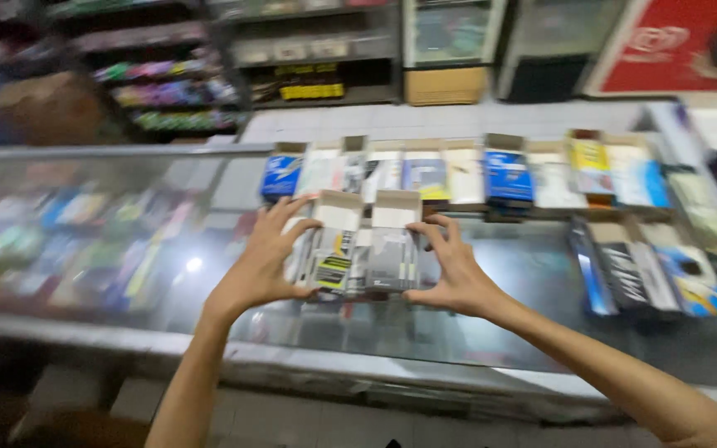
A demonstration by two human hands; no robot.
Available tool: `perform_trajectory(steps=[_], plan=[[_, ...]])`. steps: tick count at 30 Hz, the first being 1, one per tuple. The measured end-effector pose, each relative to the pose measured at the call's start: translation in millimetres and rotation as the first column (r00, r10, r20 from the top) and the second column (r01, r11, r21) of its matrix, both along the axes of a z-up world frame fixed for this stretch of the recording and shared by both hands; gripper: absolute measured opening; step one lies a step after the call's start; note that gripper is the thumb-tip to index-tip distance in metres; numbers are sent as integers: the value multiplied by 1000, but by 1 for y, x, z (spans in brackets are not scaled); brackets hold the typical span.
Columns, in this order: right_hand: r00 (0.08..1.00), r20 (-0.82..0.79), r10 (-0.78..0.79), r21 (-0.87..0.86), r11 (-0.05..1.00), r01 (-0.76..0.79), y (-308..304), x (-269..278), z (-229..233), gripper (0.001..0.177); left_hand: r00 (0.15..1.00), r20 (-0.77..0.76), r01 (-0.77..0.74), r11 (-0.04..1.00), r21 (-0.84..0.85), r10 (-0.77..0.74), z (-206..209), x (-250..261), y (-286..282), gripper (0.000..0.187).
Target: Organizing and arranging boxes of pens and other stationery items on a display counter.
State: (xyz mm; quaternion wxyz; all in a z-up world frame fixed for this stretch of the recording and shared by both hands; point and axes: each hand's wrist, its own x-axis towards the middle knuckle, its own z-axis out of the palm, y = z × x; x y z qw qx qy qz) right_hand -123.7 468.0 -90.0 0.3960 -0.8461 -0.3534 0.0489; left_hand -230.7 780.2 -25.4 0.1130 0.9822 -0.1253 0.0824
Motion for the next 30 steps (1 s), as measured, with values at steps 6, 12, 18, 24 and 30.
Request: perform_trajectory(steps=[6, 12, 18, 24, 30], plan=[[986, 103, -134, 194, 975, 112, -105, -12, 52, 109, 992, -22, 115, 951, -286, -126, 60, 5, -127, 110], [880, 270, -391, 266, 908, 323, -293, -8, 62, 105, 951, 44, 293, 846, -446, -306, 43, 60, -297, 109], [729, 335, -597, 195, 801, 566, -501, -18, 45, 111, 894, 132, 440, 781, -443, -429, 11, 118, -477, 106], [688, 297, -662, 162, 746, 646, -612, -7, 27, 109, 926, 50, 372, 880, -296, -374, -51, 214, -600, 110], [722, 309, -619, 30, 765, 643, -662, 65, -1, 114, 963, -59, 252, 959, -132, -262, -81, 304, -669, 106]])
